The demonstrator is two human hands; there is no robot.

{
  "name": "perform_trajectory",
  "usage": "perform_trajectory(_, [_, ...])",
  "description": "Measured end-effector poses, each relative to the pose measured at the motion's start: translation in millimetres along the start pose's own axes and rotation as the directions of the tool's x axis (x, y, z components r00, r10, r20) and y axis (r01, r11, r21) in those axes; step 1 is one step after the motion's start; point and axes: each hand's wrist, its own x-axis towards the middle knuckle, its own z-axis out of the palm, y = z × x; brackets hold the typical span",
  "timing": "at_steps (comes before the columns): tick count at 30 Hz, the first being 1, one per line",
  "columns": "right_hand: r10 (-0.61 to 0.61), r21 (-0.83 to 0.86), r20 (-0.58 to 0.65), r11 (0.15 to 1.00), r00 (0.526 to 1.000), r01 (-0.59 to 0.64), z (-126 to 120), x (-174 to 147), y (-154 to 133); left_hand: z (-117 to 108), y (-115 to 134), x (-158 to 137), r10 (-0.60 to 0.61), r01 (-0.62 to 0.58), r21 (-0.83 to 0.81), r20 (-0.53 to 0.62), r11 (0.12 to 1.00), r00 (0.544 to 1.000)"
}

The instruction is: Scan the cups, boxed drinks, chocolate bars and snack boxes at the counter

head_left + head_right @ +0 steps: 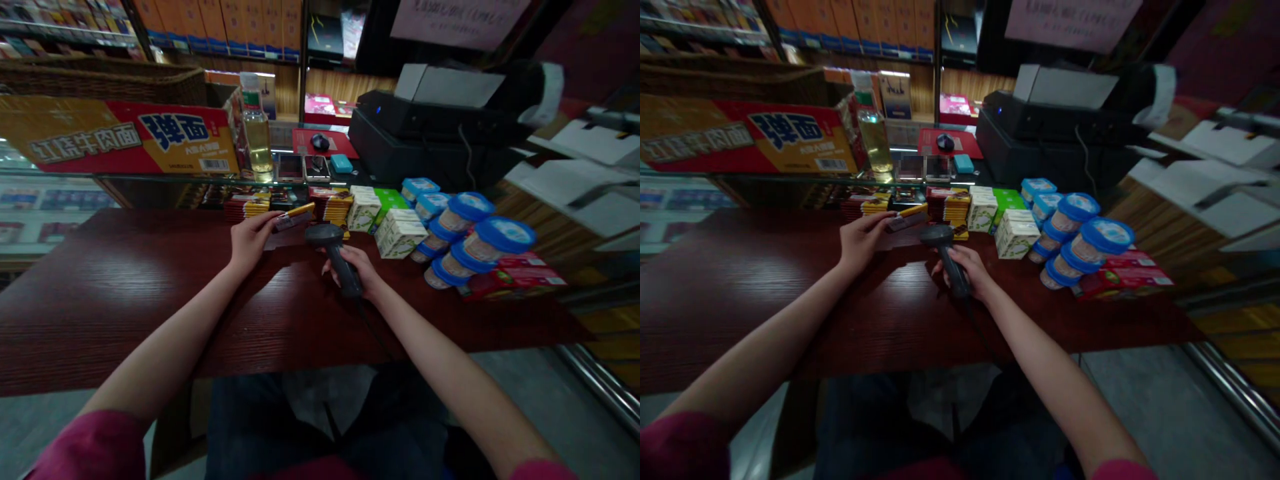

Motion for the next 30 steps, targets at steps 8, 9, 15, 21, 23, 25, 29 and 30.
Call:
perform_trajectory(8, [-0.055,-0.044,-0.218,0.998,0.974,0.046,-51,-57,-18,72,14,8,0.248,-0.270,0.109,0.182,0.957,0.952])
perform_trajectory(9, [-0.067,-0.043,-0.235,0.997,0.970,0.058,-54,-60,-19,77,13,8,0.253,-0.286,0.128,0.227,0.950,0.941])
perform_trajectory(15, [-0.068,-0.033,-0.259,0.998,0.963,0.062,-55,-56,-19,82,0,7,0.259,-0.381,0.187,0.468,0.905,0.845])
perform_trajectory(21, [-0.051,-0.028,-0.260,0.999,0.964,0.045,-54,-58,-18,74,9,2,0.278,-0.429,0.229,0.488,0.874,0.827])
perform_trajectory(23, [-0.035,-0.004,-0.266,0.999,0.963,0.035,-55,-57,-19,59,6,4,0.266,-0.384,0.280,0.381,0.880,0.886])
perform_trajectory(25, [-0.007,0.030,-0.251,0.999,0.968,0.015,-54,-53,-19,34,-6,10,0.223,-0.302,0.363,0.244,0.881,0.944])
perform_trajectory(29, [0.054,0.071,-0.142,0.996,0.988,-0.044,-40,-29,-16,-26,-48,23,0.131,-0.144,0.510,0.062,0.848,0.989])
perform_trajectory(30, [0.064,0.075,-0.106,0.996,0.992,-0.057,-33,-20,-14,-38,-58,26,0.108,-0.117,0.533,0.049,0.838,0.993])
